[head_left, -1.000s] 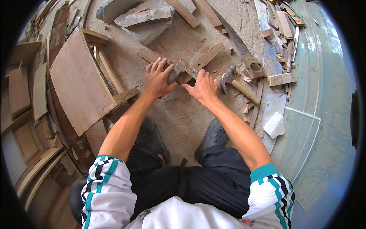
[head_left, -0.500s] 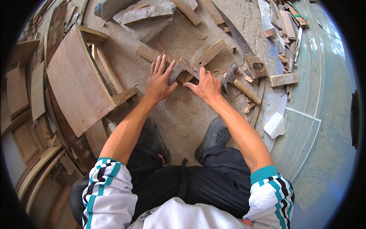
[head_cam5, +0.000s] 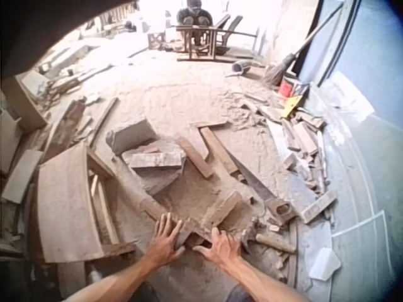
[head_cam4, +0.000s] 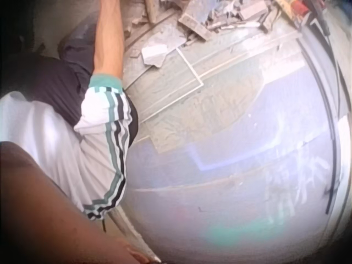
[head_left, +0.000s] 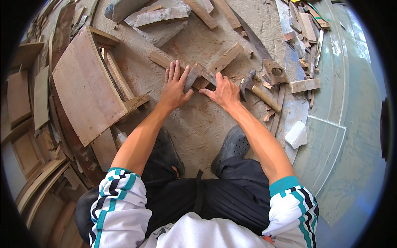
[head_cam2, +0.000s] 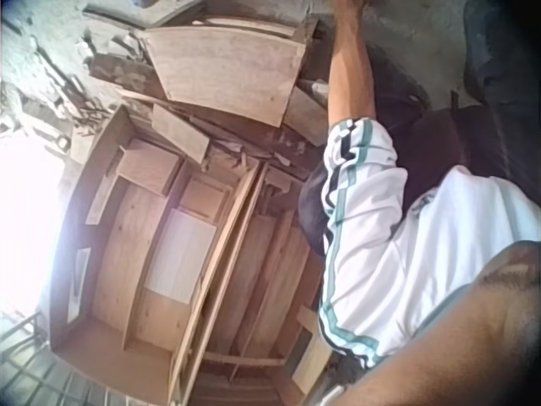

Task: The person assembles a small wooden frame by fitting two pieces together and securing them with nails. They use a hammer to drive the nails into the wood and inspect the joint multiple times to ensure it is secure.

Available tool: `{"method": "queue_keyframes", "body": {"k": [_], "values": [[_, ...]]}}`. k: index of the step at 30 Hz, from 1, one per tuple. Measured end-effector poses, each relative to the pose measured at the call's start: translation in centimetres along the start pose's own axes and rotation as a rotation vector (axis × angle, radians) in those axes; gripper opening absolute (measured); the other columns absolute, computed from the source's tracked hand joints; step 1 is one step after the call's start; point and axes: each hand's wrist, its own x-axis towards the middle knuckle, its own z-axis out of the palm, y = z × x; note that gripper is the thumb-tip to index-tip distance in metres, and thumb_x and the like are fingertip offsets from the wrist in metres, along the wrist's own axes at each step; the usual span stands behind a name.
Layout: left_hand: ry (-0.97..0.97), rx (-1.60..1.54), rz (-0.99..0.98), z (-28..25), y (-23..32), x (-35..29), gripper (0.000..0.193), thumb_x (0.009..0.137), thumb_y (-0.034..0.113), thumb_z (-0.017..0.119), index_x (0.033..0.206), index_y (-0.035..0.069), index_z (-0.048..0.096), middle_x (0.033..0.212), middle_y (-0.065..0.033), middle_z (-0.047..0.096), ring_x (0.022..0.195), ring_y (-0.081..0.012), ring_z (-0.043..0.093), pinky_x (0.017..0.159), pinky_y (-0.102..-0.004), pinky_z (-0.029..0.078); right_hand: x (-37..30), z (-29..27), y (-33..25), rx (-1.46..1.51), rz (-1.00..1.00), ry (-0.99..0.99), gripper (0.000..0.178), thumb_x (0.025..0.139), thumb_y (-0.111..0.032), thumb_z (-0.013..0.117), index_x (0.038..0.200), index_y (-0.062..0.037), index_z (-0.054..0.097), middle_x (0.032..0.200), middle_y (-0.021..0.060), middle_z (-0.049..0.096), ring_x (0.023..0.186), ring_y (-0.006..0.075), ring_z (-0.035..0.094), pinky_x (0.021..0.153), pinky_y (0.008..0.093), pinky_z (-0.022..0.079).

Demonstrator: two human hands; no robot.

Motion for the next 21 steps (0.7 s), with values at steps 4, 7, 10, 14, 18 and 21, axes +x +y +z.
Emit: {"method": "queue_keyframes", "body": {"k": [4,7,10,14,18,21], "values": [[-0.003,0.031,0.002,0.23,-0.08,-0.10,0.089,0.081,0.030,0.071,0.159,0.011,0.032,0.166,-0.0288,0.010,0.155,-0.0450,0.005,0.125,-0.0521,0.010,-0.04,0.10,-0.04,-0.045,-0.016,0.034,0.083,0.074,-0.074,0.073,0.109,-0.0013,0.055,0.089,0.0243,0.069,0.084,0.0418,0.071,0.073,0.0505,0.057],[-0.003,0.068,0.009,0.32,-0.11,-0.13,0.091,0.081,0.034,0.071,0.159,0.010,0.031,0.166,-0.0293,0.009,0.155,-0.0458,0.005,0.125,-0.0527,0.010,0.00,-0.03,-0.07,-0.039,-0.011,0.017,0.083,0.074,-0.074,0.073,0.110,-0.0016,0.055,0.089,0.0241,0.070,0.085,0.0418,0.072,0.074,0.0504,0.057],[-0.007,0.050,0.019,0.51,-0.22,-0.21,0.093,0.082,0.032,0.070,0.160,0.010,0.026,0.166,-0.0303,0.005,0.155,-0.0467,0.000,0.125,-0.0533,0.008,-0.02,-0.09,-0.04,-0.037,-0.002,0.009,0.083,0.074,-0.074,0.074,0.111,-0.0020,0.055,0.090,0.0239,0.070,0.086,0.0416,0.072,0.075,0.0503,0.057],[0.007,0.029,0.013,0.86,-0.40,-0.45,0.097,0.082,0.033,0.070,0.161,0.008,0.020,0.166,-0.0313,0.002,0.155,-0.0468,-0.003,0.125,-0.0533,0.005,0.01,-0.08,-0.12,-0.031,0.001,0.026,0.086,0.072,-0.074,0.075,0.114,-0.0022,0.055,0.091,0.0236,0.070,0.087,0.0409,0.072,0.075,0.0506,0.057],[0.003,0.004,-0.011,0.92,-0.20,-0.55,0.103,0.081,0.034,0.071,0.161,0.004,0.014,0.166,-0.0306,0.001,0.155,-0.0457,-0.004,0.126,-0.0527,0.004,-0.04,-0.15,-0.07,-0.041,0.002,0.026,0.089,0.070,-0.074,0.077,0.119,-0.0022,0.055,0.092,0.0231,0.071,0.089,0.0402,0.072,0.076,0.0511,0.057],[-0.008,0.000,-0.019,0.84,-0.11,-0.57,0.104,0.081,0.034,0.071,0.161,0.003,0.011,0.166,-0.0300,0.000,0.155,-0.0452,-0.006,0.126,-0.0524,0.003,0.19,-0.27,0.03,-0.023,0.012,-0.024,0.089,0.070,-0.074,0.077,0.118,-0.0021,0.056,0.093,0.0229,0.071,0.089,0.0401,0.072,0.077,0.0514,0.057]]}}
